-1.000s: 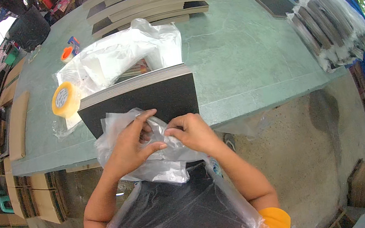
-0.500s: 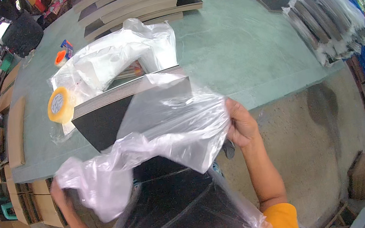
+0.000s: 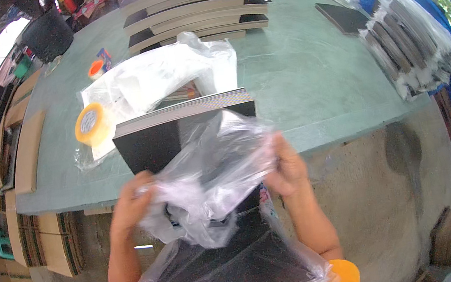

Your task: The person wraps individual dark panels or boards in clear plastic film by hand, pulling the film from a roll and tucking it around the edges of the items before stacking them.

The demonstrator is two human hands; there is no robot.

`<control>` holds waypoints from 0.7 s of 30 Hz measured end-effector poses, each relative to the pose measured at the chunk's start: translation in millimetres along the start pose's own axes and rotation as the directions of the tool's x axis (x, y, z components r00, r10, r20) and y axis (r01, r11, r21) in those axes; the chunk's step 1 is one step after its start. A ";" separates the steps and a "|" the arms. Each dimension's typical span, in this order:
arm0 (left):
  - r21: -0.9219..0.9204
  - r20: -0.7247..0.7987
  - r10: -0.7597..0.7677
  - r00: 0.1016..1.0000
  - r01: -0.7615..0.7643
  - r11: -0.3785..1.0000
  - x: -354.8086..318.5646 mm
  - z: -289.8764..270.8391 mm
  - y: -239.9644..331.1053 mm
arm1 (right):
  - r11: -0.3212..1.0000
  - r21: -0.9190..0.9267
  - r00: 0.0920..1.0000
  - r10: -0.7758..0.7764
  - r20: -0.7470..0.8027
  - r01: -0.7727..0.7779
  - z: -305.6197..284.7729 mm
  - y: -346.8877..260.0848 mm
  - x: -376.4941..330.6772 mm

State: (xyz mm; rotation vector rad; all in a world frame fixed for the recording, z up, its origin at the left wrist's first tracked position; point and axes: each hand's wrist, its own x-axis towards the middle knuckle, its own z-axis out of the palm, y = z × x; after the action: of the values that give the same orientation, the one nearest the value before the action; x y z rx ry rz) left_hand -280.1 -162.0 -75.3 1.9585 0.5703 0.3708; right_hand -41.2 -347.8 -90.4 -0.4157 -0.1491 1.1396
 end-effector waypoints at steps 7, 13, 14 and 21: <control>-0.288 -0.878 -0.254 0.405 -0.025 0.957 -140.6 -139.0 -124.1 | 0.933 -0.355 0.998 0.058 -0.006 -0.057 -38.1 -42.7 -22.0; -0.080 -0.522 -0.149 0.840 0.125 0.989 4.3 -32.5 40.2 | 0.922 -0.347 0.953 0.246 0.175 -0.174 29.0 32.9 12.6; -0.177 -0.109 0.031 0.994 -0.050 0.983 18.7 -9.8 72.9 | 0.934 -0.318 0.956 0.230 0.180 -0.164 38.4 42.3 14.4; 0.100 -0.117 -0.077 0.990 0.089 0.991 15.6 -26.4 18.5 | 0.989 -0.088 0.952 0.141 0.272 -0.121 28.6 21.7 2.0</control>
State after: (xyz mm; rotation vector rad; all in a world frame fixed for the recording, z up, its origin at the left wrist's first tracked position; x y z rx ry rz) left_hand -275.7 -140.5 -47.0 2.0158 0.7555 0.4087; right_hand -68.0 -331.4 -73.0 -0.3294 -0.4137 1.3246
